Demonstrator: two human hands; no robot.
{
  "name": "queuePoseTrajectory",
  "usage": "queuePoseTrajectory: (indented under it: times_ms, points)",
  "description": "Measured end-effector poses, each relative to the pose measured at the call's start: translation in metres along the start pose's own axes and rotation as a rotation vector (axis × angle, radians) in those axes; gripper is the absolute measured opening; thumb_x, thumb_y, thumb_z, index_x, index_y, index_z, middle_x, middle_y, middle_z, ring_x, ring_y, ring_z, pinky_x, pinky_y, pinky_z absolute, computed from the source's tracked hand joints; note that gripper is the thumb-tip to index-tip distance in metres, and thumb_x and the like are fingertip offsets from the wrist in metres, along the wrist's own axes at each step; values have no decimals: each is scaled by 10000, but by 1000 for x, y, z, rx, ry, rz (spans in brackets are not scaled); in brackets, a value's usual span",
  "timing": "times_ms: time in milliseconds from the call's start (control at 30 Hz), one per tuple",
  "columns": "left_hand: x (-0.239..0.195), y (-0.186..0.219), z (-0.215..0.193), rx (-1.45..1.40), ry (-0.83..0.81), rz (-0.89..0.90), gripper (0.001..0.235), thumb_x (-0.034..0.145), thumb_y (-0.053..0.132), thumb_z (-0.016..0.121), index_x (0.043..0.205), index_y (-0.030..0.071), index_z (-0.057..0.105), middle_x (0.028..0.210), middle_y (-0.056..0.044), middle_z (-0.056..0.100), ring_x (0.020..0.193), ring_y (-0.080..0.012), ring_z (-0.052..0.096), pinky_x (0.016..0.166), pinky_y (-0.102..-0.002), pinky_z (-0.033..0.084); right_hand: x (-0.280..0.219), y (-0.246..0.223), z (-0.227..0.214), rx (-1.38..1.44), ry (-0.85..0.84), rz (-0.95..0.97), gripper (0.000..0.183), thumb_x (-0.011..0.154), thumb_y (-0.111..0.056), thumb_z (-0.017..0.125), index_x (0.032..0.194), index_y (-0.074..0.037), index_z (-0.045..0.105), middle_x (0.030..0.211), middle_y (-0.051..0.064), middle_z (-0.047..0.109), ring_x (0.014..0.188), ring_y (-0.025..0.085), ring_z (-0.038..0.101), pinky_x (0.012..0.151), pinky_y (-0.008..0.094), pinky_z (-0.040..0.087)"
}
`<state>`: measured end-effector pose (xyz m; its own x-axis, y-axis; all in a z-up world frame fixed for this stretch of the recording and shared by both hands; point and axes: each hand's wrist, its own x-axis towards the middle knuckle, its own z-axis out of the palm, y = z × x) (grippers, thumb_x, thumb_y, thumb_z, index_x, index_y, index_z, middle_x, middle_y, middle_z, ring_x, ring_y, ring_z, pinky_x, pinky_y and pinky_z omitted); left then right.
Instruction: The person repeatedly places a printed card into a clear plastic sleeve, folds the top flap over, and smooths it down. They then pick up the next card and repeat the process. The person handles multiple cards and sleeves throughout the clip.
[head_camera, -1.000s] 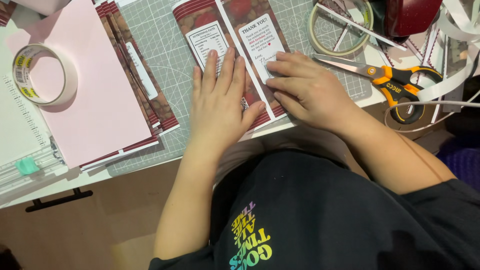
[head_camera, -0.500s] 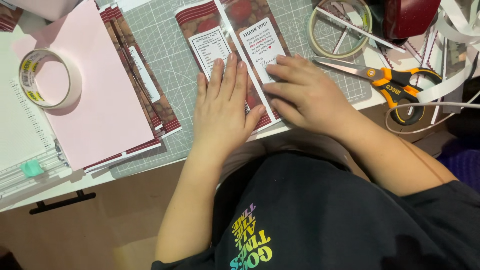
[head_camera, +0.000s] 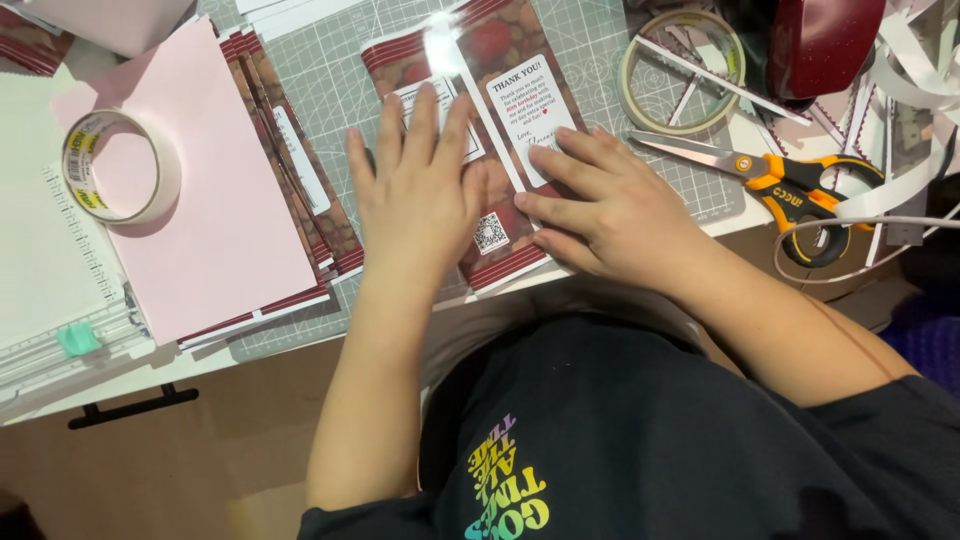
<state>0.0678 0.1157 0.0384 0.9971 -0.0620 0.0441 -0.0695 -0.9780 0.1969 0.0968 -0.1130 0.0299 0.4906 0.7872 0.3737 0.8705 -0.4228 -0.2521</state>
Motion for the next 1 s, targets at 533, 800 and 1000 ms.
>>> queuePoseTrajectory:
  times_ms: [533,800,1000]
  points:
    - [5,-6,5,8,53,21,621,1026,386,553,1568,103,442,1636,-130,391,1525,-411,196,1208,-669,135,-3,3,3,33,11,16,278,970,-343,746,1175,-158,772,1395,169,635,1329,442,555,1097,609,443]
    - [12,3,10,120,135,-4,641,972,487,644,1528,189,529,1588,-163,446,1446,-499,358,1175,-673,227,0,1,1,-2,15,3,277,984,-339,731,1188,-156,764,1391,159,636,1309,428,565,1083,605,456]
    - [15,2,14,184,125,-37,641,986,507,601,1541,201,509,1587,-150,462,1433,-475,401,1174,-649,232,-2,3,2,13,12,2,274,983,-324,724,1196,-157,769,1388,158,629,1306,434,566,1075,614,459]
